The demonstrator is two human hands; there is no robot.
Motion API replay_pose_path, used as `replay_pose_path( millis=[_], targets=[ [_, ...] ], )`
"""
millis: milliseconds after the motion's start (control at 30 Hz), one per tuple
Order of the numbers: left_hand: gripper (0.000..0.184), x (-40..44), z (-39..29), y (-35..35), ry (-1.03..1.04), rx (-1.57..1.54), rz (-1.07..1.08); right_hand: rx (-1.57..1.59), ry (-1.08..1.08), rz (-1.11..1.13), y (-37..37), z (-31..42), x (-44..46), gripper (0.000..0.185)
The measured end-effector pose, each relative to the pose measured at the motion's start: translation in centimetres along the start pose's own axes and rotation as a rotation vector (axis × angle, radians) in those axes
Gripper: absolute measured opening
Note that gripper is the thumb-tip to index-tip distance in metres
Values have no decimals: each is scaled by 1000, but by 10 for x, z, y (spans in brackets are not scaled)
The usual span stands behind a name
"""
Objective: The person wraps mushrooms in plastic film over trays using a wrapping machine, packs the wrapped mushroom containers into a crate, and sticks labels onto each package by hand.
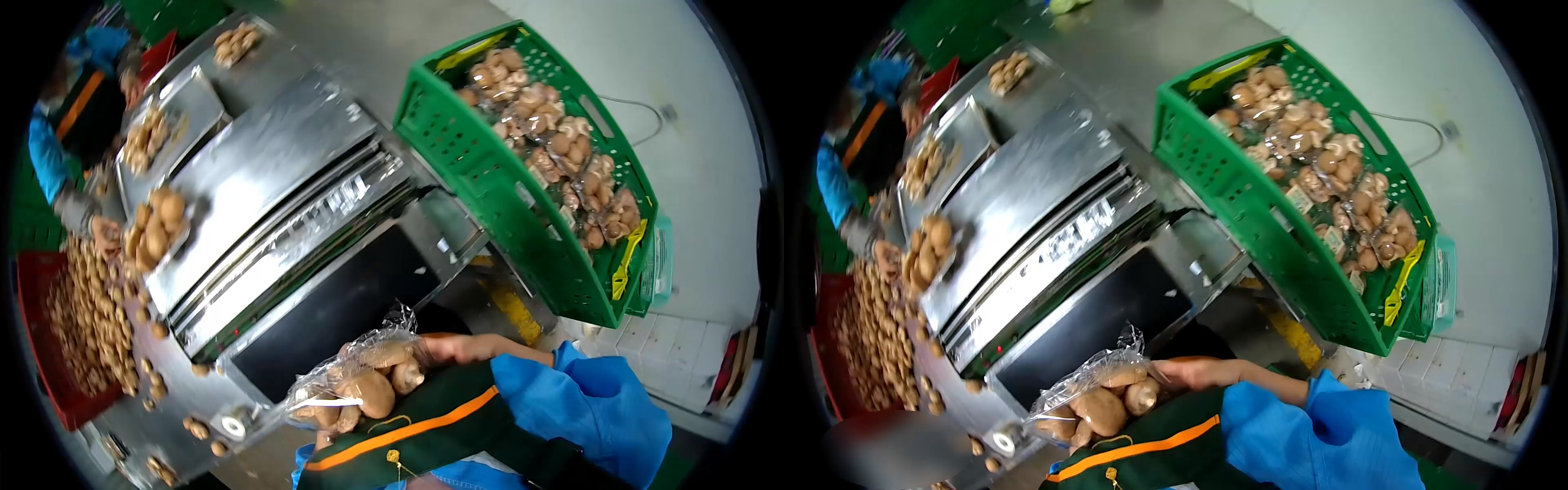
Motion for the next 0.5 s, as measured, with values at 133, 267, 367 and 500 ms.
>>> replay_pose_path(
  millis=[133,267,367,500],
  targets=[
    [21,36,-48,58,149,462,73,-280,-419,-108,12,88,-13,55],
    [35,31,-173,46,880,1570,-390,-235,-879,-339,-17,239,-84,49],
    [39,25,-282,-23,1200,1751,-920,-393,-963,-502,-91,315,-129,47],
    [37,7,-371,-144,486,1547,-1462,-139,-679,-670,-240,329,-56,48]
  ],
)
Point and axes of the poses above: each hand's wrist, its own x-axis towards the middle knuckle, its own y-axis out of the palm, z = x × y, the point moved 2 cm from there along x, towards the middle knuckle, and after that the axes turned 3 degrees about -x, right-handed, at the moved point
